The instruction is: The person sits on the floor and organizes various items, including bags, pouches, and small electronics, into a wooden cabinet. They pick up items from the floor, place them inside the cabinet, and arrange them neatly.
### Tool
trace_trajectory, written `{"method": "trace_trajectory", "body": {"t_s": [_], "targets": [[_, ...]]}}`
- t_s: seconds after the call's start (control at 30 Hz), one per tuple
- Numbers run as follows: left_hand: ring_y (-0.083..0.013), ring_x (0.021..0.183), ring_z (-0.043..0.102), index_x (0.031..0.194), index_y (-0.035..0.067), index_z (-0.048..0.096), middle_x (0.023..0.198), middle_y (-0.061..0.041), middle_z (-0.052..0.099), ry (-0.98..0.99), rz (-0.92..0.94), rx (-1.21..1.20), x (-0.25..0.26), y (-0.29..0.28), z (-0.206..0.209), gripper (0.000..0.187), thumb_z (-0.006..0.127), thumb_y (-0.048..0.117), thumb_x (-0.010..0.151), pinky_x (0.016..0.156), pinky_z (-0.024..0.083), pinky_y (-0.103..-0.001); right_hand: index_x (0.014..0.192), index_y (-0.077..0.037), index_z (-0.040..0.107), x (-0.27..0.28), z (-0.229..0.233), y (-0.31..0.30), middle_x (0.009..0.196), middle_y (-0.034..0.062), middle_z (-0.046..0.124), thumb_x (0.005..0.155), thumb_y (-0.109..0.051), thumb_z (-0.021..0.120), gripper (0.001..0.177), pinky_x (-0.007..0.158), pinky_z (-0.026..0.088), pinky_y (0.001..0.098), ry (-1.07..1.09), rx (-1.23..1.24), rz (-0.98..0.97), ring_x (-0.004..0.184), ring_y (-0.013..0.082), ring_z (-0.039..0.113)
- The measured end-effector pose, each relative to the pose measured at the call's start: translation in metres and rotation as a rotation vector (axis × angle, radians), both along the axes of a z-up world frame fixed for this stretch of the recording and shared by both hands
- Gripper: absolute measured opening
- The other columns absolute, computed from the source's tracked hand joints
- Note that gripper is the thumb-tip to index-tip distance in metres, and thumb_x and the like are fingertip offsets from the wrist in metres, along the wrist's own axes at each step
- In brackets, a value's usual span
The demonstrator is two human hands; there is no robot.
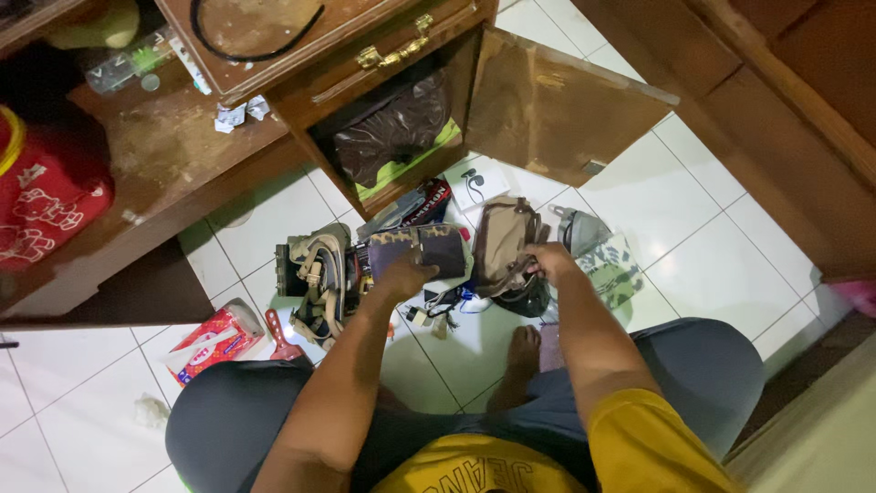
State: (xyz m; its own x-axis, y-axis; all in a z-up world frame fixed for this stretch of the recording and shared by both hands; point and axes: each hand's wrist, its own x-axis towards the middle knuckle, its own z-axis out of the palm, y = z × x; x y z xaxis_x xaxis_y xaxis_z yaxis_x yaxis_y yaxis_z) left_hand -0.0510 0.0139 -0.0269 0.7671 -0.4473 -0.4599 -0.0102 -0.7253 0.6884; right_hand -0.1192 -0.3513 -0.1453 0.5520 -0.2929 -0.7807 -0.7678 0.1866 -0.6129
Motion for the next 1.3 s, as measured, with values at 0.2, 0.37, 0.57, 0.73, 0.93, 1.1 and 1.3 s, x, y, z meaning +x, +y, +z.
{"method": "trace_trajectory", "body": {"t_s": [0.2, 0.37, 0.57, 0.73, 0.93, 1.1, 1.3], "targets": [[-0.0401, 0.134, 0.054, 0.142, 0.002, 0.056, 0.143, -0.025, 0.057, 0.075, 0.037, -0.005, -0.003, -0.001, -0.006, 0.070, 0.069, 0.044, 0.087, 0.111, 0.043, -0.042, 0.082, 0.002, 0.067, 0.033, 0.039, 0.005, 0.064, 0.0115, 0.063, 0.089, -0.012, 0.068, 0.016, 0.042, 0.037, 0.0320, -0.053, -0.059, 0.125, 0.050, 0.0189, 0.054], [-0.0357, 0.132, 0.055, 0.145, 0.001, 0.054, 0.146, -0.022, 0.056, 0.289, 0.170, -0.143, -0.005, -0.014, 0.002, 0.072, 0.065, 0.050, 0.093, 0.106, 0.047, -0.045, 0.083, -0.003, 0.060, 0.055, 0.095, 0.006, 0.064, 0.0067, 0.058, 0.085, -0.008, 0.065, 0.007, 0.042, 0.035, 0.0311, -0.225, 0.109, 0.114, 0.048, 0.0166, 0.051], [-0.0321, 0.101, 0.066, 0.135, 0.003, 0.058, 0.122, -0.016, 0.065, 0.752, 0.670, -0.725, 0.005, -0.023, 0.020, 0.056, 0.072, 0.035, 0.091, 0.082, 0.055, -0.048, 0.097, -0.004, 0.065, 0.052, 0.139, 0.051, 0.080, 0.0040, 0.063, 0.085, -0.008, 0.070, 0.014, 0.052, 0.047, 0.0317, -0.434, 0.282, 0.257, 0.060, 0.0157, 0.057], [-0.0262, 0.087, 0.068, 0.122, 0.004, 0.063, 0.105, -0.013, 0.070, 0.566, 0.779, -0.817, 0.011, -0.014, 0.023, 0.040, 0.077, 0.018, 0.087, 0.073, 0.060, -0.043, 0.122, -0.007, 0.064, 0.045, 0.173, 0.088, 0.107, 0.0041, 0.071, 0.086, -0.021, 0.073, 0.041, 0.074, 0.059, 0.0382, -0.242, 0.182, 0.459, 0.094, 0.0176, 0.069], [-0.0266, 0.084, 0.072, 0.117, 0.001, 0.065, 0.101, -0.013, 0.072, 0.638, 0.796, -0.882, 0.015, -0.003, 0.039, 0.035, 0.075, 0.013, 0.085, 0.073, 0.062, -0.044, 0.128, -0.003, 0.063, 0.040, 0.176, 0.109, 0.114, 0.0110, 0.072, 0.091, -0.027, 0.073, 0.045, 0.081, 0.061, 0.0469, -0.101, 0.491, 0.385, 0.100, 0.0263, 0.069], [-0.0232, 0.088, 0.070, 0.122, 0.004, 0.068, 0.105, -0.011, 0.074, 0.430, 0.776, -0.890, 0.029, 0.004, 0.046, 0.038, 0.074, 0.024, 0.091, 0.080, 0.058, -0.040, 0.119, -0.001, 0.067, 0.051, 0.156, 0.120, 0.107, 0.0130, 0.075, 0.090, -0.011, 0.076, 0.033, 0.082, 0.060, 0.0426, -0.318, 0.538, 0.285, 0.095, 0.0256, 0.073], [-0.0226, 0.088, 0.060, 0.129, 0.013, 0.071, 0.099, -0.007, 0.069, 0.437, 1.010, -1.057, 0.064, 0.029, 0.043, 0.065, 0.036, 0.062, 0.105, 0.080, 0.047, -0.037, 0.115, -0.003, 0.066, 0.101, 0.154, 0.129, 0.098, 0.0093, 0.074, 0.092, -0.008, 0.075, 0.025, 0.065, 0.056, 0.0359, -0.534, 0.558, 0.144, 0.079, 0.0206, 0.072]]}}
